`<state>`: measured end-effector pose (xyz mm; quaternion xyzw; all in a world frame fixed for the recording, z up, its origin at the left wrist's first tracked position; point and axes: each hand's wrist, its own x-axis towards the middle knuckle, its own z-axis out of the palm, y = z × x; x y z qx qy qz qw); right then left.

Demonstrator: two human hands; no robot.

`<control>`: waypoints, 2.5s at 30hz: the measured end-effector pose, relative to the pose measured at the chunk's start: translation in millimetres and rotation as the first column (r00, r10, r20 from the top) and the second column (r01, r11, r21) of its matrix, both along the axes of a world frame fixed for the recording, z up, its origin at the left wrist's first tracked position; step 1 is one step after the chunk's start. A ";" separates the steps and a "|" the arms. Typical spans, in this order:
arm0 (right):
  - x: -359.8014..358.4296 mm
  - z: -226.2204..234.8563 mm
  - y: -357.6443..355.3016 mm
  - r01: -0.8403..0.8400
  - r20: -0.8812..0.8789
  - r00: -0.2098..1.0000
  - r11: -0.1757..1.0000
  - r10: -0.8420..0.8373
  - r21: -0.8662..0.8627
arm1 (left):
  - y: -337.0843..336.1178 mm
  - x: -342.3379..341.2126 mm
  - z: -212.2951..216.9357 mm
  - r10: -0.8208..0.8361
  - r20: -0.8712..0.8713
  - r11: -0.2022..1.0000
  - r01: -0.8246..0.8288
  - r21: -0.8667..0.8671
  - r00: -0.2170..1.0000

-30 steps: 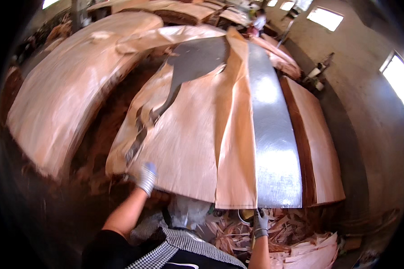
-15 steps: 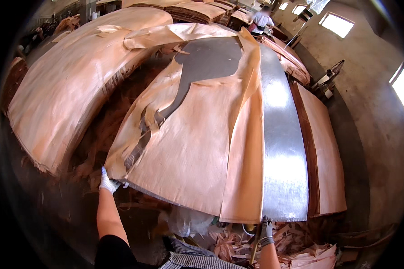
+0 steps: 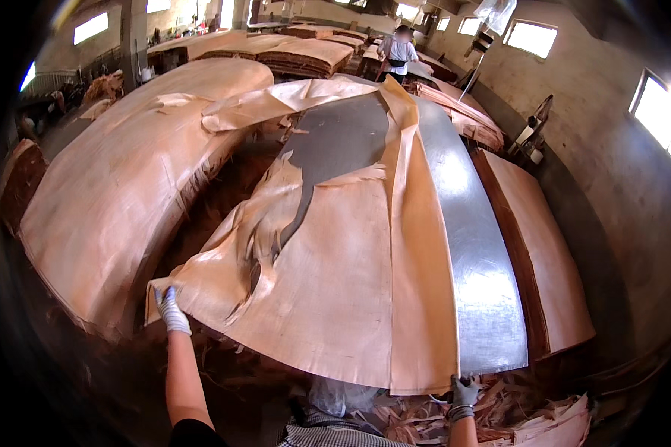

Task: The person peels damaged layers from large wood sheets, applies white tape strips to repair cracks, and stacks the sheets one by one onto a separate pile using a long pole.

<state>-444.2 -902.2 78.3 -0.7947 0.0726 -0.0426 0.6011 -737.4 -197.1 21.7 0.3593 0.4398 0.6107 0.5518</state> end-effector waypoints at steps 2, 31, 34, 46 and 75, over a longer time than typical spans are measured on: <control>17.8 11.0 -12.2 -0.019 0.086 0.996 0.999 0.022 -0.035 | -23.0 48.7 46.7 -0.151 0.026 0.978 0.145 0.147 0.988; 176.8 -40.6 -191.5 0.011 0.062 0.998 0.875 0.021 -0.483 | -279.4 87.2 -84.7 -0.418 0.291 0.740 0.508 -0.441 0.861; 225.4 -50.7 -186.0 -0.015 0.001 1.000 0.956 0.016 -0.293 | -272.1 123.4 -65.1 -0.378 0.128 0.682 0.369 -0.631 0.917; 203.7 -29.8 -200.1 -0.043 -0.017 0.997 0.394 0.070 -0.918 | -287.7 95.9 6.3 -0.515 -0.234 0.818 0.390 -0.424 0.825; -148.7 -92.4 15.0 -0.754 -0.399 0.652 0.610 0.645 -0.245 | -461.4 66.3 -117.1 -0.926 0.325 -0.354 0.735 -0.578 -0.190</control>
